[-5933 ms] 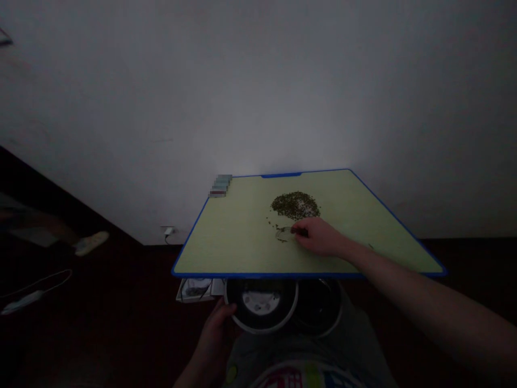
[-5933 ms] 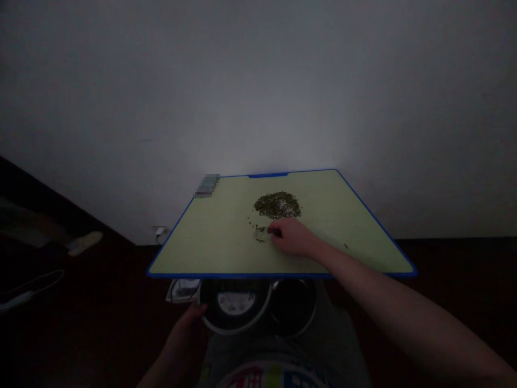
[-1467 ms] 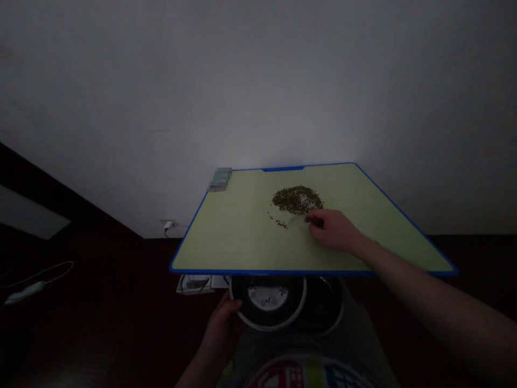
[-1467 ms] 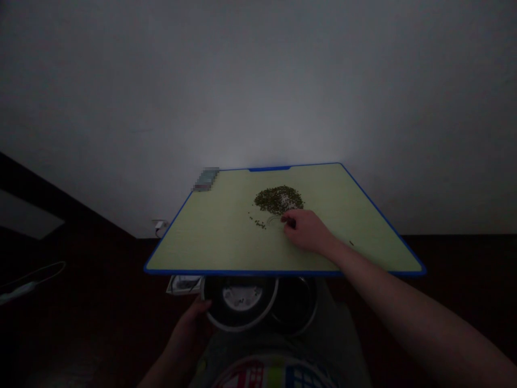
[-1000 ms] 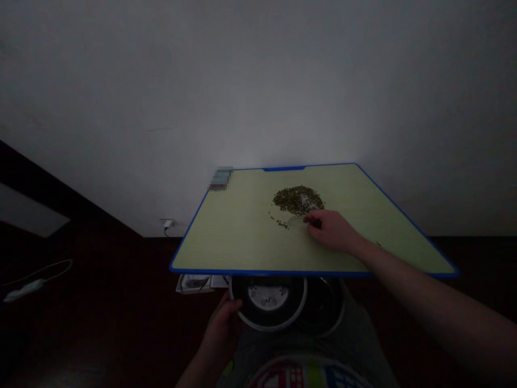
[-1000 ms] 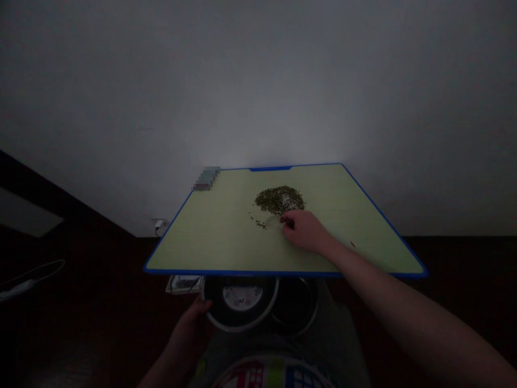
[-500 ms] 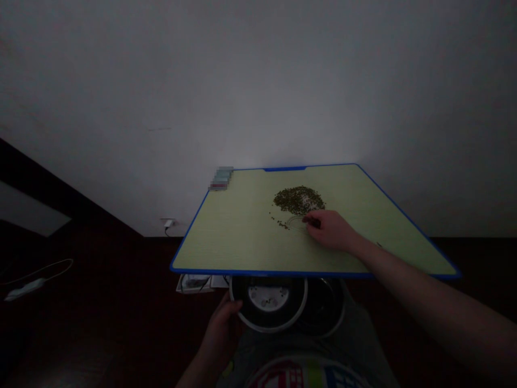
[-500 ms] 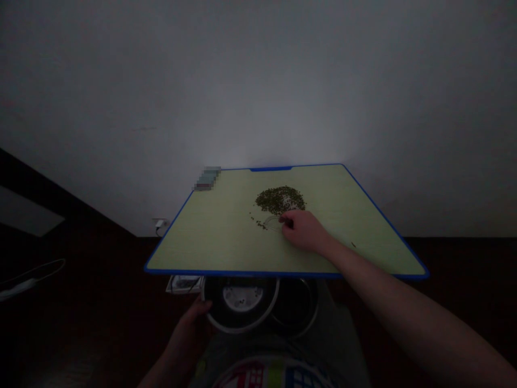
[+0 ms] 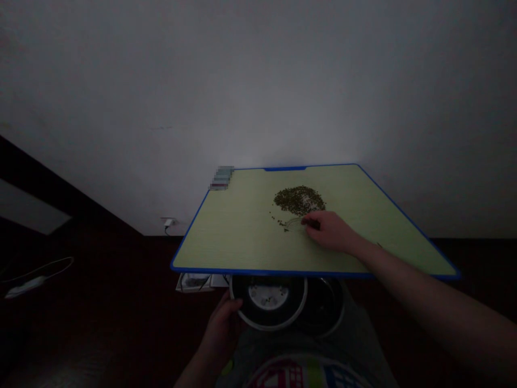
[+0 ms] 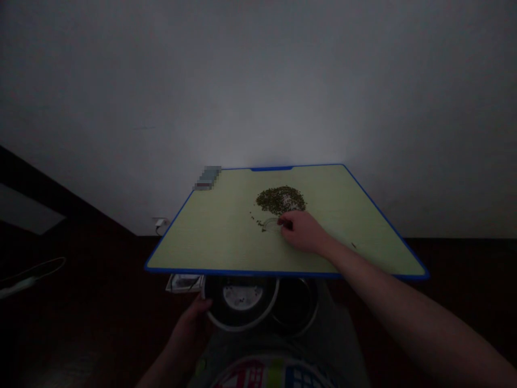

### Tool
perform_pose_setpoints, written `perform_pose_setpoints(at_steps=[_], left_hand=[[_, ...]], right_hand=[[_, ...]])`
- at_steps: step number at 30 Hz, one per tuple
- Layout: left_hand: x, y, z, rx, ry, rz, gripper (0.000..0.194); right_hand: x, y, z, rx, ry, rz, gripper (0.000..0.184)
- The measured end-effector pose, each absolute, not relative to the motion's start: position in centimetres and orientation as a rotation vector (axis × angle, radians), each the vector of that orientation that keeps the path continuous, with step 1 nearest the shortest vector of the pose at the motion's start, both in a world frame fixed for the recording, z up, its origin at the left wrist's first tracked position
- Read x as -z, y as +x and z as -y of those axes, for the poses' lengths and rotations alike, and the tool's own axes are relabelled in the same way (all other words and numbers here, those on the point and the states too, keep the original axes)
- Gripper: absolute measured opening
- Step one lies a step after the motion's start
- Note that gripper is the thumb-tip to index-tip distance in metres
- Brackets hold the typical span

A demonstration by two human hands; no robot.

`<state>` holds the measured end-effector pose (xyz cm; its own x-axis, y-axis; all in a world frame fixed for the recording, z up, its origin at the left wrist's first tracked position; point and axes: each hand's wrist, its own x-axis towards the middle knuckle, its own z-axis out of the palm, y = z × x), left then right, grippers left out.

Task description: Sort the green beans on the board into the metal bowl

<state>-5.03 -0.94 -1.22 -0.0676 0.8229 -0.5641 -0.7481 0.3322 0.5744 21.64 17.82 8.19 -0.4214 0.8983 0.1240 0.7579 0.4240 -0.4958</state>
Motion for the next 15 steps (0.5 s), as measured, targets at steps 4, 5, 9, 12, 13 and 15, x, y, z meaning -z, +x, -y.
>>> perform_pose_setpoints(at_steps=[4, 5, 9, 12, 13, 15], left_hand=[[1.0, -5.0, 0.9, -1.293, 0.103, -1.007, 0.069], [1.0, -5.0, 0.9, -1.291, 0.109, -1.002, 0.069], [0.8, -5.0, 1.1, -1.296, 0.111, -1.007, 0.07], [0.6, -4.9, 1.0, -1.294, 0.113, -1.023, 0.069], [0.4, -4.9, 1.0, -1.294, 0.11, -1.031, 0.068], [0.2, -4.8, 1.0, -1.292, 0.105, -1.043, 0.068]], right_hand=[[-8.2, 20.9, -17.8, -0.565, -1.386, 2.331, 0.025], [-8.2, 20.7, -17.7, -0.591, -1.369, 2.333, 0.025], [-8.3, 19.7, -16.9, -0.674, -1.296, 2.343, 0.022], [-8.5, 19.2, -16.2, -0.73, -1.282, 2.355, 0.021], [-8.5, 19.0, -15.9, -0.757, -1.278, 2.36, 0.022], [-8.6, 18.6, -15.4, -0.805, -1.259, 2.373, 0.024]])
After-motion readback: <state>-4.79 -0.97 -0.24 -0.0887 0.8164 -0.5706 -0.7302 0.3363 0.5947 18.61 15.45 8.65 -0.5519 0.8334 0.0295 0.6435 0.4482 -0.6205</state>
